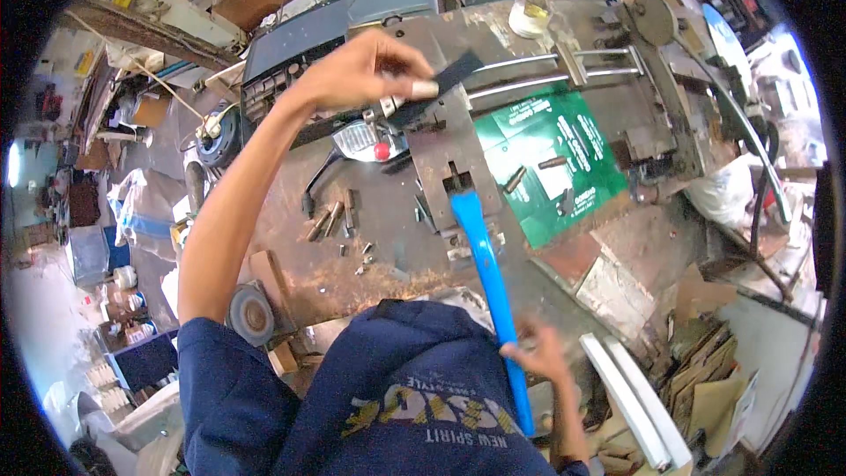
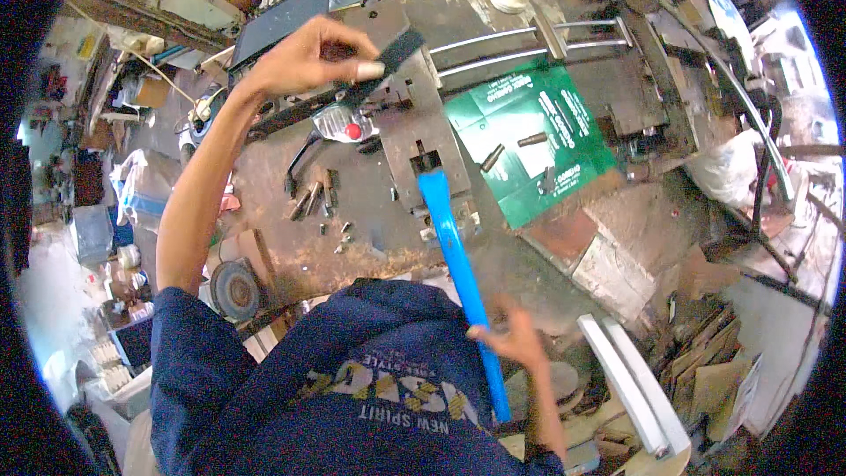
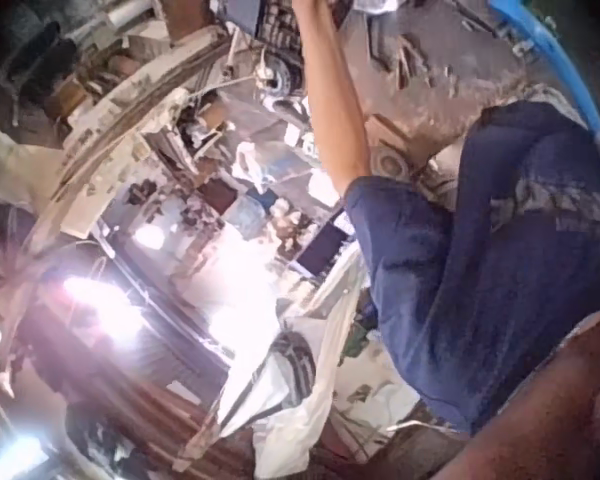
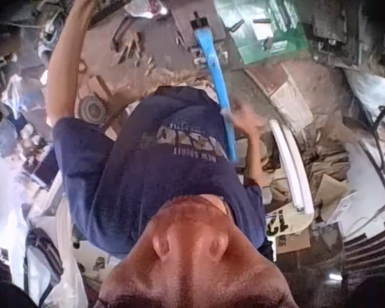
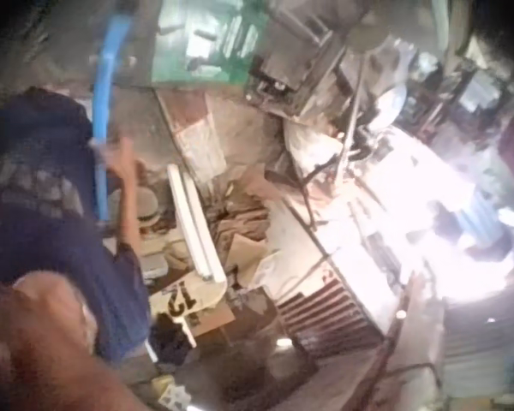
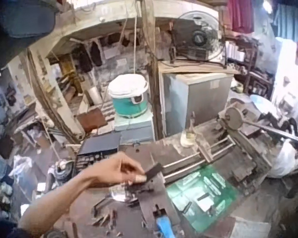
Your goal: The person fits metal rules into a frame using pliers, smooths a metal piece on a bench grinder, and trims metal strips with a manual shearing machine.
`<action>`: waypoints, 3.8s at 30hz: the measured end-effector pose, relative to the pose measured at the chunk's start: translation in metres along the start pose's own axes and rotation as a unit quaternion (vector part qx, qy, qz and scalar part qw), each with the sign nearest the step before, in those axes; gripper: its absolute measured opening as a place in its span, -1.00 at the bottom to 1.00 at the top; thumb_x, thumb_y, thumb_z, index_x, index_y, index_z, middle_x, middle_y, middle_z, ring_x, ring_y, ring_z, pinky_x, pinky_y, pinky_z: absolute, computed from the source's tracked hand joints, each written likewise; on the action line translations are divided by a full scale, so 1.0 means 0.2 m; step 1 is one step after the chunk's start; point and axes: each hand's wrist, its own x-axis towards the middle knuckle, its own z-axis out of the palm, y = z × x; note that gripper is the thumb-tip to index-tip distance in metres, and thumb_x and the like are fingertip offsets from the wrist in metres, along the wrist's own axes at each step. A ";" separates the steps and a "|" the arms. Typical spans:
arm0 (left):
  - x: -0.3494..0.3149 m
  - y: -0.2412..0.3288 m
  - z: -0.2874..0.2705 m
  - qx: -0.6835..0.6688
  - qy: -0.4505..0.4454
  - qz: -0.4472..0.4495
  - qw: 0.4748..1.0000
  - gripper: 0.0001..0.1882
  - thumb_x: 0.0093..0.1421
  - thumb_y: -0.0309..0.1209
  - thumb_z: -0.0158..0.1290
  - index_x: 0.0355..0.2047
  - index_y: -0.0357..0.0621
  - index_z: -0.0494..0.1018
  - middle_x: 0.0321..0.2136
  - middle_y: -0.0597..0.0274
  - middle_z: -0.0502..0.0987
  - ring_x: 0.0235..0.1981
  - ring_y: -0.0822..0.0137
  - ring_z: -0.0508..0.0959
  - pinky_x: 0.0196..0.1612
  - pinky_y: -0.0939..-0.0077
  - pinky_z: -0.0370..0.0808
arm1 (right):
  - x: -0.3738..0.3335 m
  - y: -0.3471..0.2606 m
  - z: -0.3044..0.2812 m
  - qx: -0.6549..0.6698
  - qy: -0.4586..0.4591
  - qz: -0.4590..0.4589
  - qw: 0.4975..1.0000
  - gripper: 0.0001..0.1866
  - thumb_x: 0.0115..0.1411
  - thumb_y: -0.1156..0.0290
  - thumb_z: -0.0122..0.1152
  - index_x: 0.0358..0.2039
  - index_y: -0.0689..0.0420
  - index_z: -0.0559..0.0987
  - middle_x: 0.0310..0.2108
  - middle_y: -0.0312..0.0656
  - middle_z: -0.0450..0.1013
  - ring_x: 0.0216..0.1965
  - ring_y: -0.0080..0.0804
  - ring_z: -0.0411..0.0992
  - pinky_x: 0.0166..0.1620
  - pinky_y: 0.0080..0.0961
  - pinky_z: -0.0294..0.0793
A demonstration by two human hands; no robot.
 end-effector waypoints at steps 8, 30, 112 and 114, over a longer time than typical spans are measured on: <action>0.41 -0.41 -0.11 0.117 -0.009 -0.011 0.993 -0.68 0.03 -0.24 0.34 -0.35 -0.28 0.66 -0.52 0.29 0.63 -0.45 0.51 0.54 -0.33 0.55 0.46 | -0.09 -0.40 0.03 0.111 -0.037 0.191 0.975 -0.54 0.41 0.07 -0.06 -0.21 0.27 0.53 -0.47 -0.06 0.46 -0.33 -0.38 0.45 -0.21 -0.33 0.43; 0.70 -0.58 -0.02 0.152 -0.168 0.090 0.970 -0.90 -0.12 -0.49 0.24 -0.59 -0.29 0.60 -0.73 0.20 0.54 -0.69 0.42 0.53 -0.56 0.49 0.43 | -0.02 -0.79 -0.05 0.085 0.036 0.255 0.962 -0.55 0.36 0.14 0.01 -0.26 0.37 0.55 -0.55 0.22 0.42 -0.50 0.12 0.41 -0.42 -0.09 0.33; -1.85 -0.03 0.90 -0.180 0.446 0.244 0.842 -0.71 0.09 -0.73 0.19 -0.39 -0.21 0.27 -0.32 -0.18 0.61 -0.25 -0.03 0.67 -0.14 0.02 0.66 | 0.70 -0.42 1.19 -0.090 0.295 -0.111 0.945 -0.85 0.04 0.50 0.32 -0.38 0.22 0.54 -0.33 0.03 0.47 -0.23 0.05 0.45 -0.13 -0.13 0.44; -1.85 -0.04 0.88 -0.203 0.393 0.314 0.840 -0.70 0.10 -0.67 0.22 -0.33 -0.27 0.27 -0.31 -0.26 0.59 -0.23 -0.16 0.65 -0.12 -0.12 0.62 | 0.67 -0.46 1.16 -0.018 0.232 -0.048 0.971 -0.85 0.04 0.50 0.31 -0.37 0.24 0.54 -0.35 0.05 0.50 -0.26 0.06 0.48 -0.16 -0.13 0.47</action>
